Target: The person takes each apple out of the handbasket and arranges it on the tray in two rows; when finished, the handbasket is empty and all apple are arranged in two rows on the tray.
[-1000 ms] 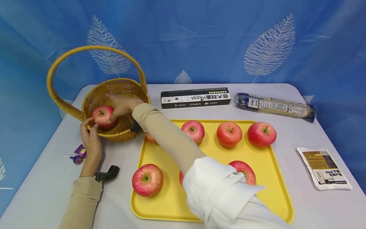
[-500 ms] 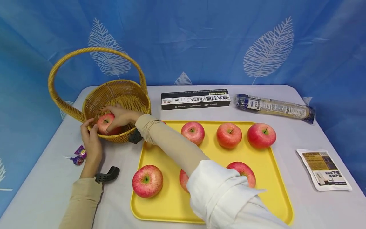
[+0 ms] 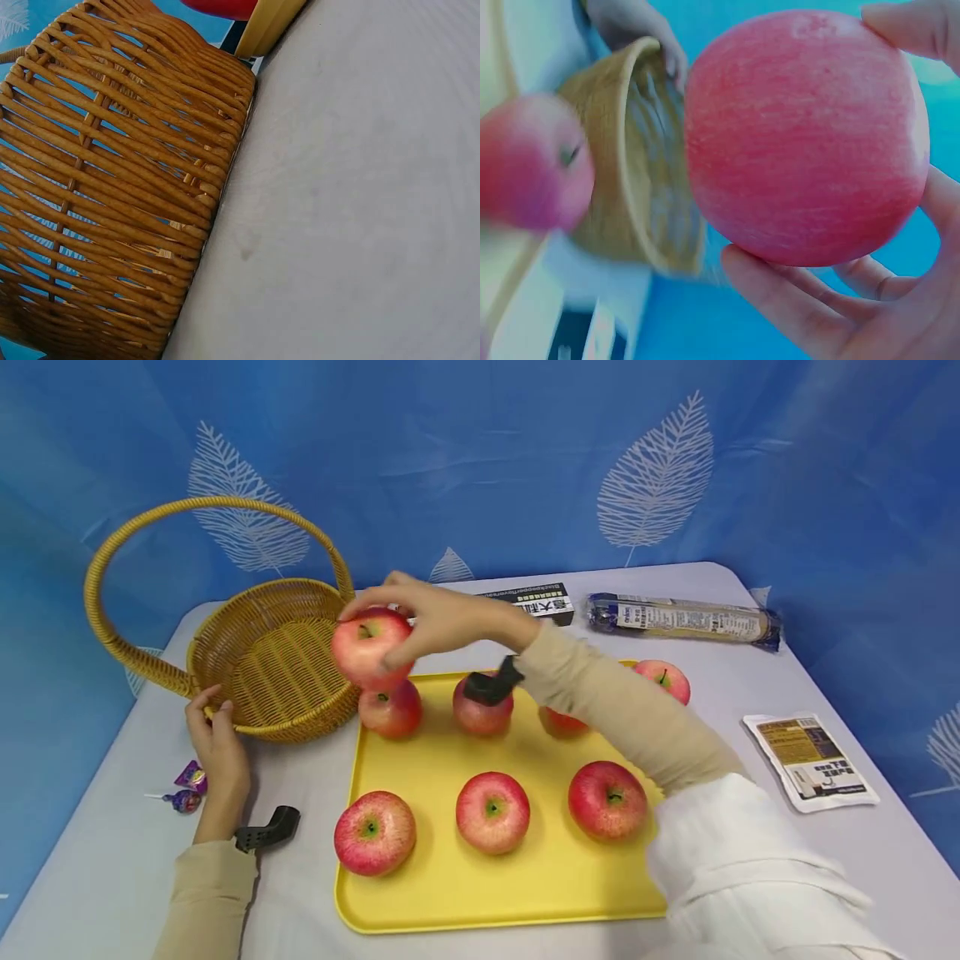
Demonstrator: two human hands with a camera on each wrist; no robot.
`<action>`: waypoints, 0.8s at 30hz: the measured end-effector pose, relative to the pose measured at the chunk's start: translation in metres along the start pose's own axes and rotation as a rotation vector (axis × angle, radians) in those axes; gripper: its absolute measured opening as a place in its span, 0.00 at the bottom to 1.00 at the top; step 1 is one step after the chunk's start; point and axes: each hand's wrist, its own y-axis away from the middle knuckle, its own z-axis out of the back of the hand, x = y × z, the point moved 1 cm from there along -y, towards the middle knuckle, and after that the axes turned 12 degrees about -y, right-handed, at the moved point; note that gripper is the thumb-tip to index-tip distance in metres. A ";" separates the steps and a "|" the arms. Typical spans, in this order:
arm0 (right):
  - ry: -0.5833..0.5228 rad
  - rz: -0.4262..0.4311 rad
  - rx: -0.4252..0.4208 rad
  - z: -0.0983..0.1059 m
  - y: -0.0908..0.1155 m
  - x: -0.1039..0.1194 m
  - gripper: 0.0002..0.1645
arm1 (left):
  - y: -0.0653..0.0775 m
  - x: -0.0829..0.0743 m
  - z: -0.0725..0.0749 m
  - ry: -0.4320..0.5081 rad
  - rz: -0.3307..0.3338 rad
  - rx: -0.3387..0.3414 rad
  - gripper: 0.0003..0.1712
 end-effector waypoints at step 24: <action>0.144 -0.524 -0.617 -0.070 0.359 -0.077 0.42 | 0.004 -0.001 0.000 0.005 0.019 0.014 0.20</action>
